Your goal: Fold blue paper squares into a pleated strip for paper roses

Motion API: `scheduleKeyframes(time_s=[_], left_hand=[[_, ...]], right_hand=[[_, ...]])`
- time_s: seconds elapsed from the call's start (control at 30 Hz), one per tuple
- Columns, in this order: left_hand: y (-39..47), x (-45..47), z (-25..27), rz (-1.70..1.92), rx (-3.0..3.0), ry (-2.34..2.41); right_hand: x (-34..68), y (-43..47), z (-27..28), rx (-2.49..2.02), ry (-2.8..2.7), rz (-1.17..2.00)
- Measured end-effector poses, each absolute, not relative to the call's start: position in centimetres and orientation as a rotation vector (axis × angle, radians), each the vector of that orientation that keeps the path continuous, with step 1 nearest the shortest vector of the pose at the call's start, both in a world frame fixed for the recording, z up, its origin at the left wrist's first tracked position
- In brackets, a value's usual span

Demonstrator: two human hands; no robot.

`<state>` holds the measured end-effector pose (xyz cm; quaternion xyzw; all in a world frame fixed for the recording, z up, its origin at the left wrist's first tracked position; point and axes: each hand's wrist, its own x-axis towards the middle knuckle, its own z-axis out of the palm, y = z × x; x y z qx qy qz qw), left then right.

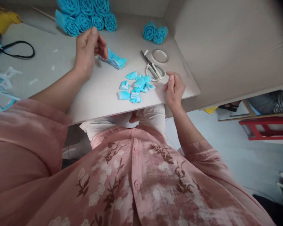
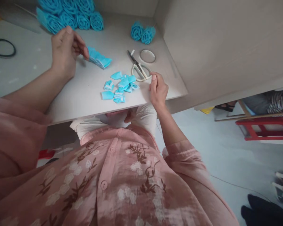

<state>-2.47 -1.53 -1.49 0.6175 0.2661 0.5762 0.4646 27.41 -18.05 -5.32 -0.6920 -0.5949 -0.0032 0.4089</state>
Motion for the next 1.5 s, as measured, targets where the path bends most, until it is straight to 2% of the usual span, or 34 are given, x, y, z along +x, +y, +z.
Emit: scheduleKeyframes(time_s=[1.23, 1.5], left_hand=[[-0.7, -3.6, -2.9, 1.409, 1.555, 0.81], [-0.6, -4.0, -3.1, 1.43, 1.558, 0.871]], right_hand=[[27.1, -18.4, -4.7, -1.795, -1.463, 0.065], [27.0, -18.7, -3.9, -1.797, -1.402, 0.233]])
